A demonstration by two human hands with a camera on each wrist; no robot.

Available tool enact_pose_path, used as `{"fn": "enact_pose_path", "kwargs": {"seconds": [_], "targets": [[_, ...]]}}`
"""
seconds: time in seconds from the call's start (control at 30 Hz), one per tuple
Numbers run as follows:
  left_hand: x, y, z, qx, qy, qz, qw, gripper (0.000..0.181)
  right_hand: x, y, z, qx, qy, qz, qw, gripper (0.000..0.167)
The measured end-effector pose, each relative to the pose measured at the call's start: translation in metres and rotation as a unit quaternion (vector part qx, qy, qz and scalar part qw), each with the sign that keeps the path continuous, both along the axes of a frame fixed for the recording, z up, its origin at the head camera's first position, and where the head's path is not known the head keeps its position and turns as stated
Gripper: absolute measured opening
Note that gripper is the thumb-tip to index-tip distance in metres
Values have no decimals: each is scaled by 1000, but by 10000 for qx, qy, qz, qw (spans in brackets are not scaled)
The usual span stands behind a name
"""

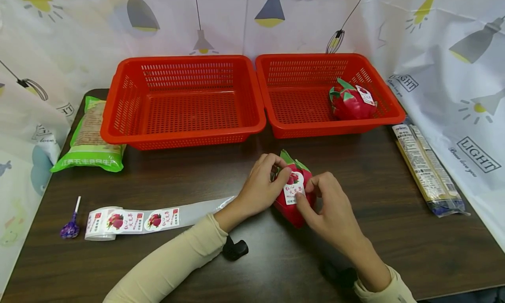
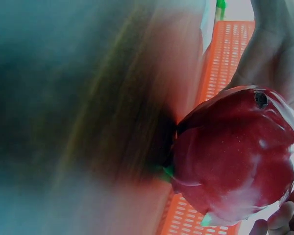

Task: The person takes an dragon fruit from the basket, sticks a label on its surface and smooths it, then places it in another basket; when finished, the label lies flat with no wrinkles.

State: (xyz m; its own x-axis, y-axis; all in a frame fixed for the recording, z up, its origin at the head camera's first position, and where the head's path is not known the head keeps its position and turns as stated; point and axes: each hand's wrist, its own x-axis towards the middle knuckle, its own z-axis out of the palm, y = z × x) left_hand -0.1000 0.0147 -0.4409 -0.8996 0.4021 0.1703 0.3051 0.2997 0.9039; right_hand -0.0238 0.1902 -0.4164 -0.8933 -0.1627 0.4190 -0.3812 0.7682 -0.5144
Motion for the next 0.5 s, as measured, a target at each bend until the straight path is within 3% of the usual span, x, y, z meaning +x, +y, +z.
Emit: {"fn": "enact_pose_path", "kwargs": {"seconds": [0.1,0.17,0.3,0.43,0.5], "targets": [[1,-1,-2,90,107,18,9999,20,2,2,0,-151,-26,144,9998,27],[4,-2,-3,165,6,-2,9999,28,2,3,0,-272,-38,190,9994,27],[17,-4,0,261,-613,-251,9975,68,2,5,-1,-561,62,323,9979,26],[30,-1,2,162,-1326,-622,9891,115,2,8,-1,-868,140,454,9951,26],[34,1,3,63,-1592,-667,9850,130,2,9,-2,-959,99,470,9942,25]]}}
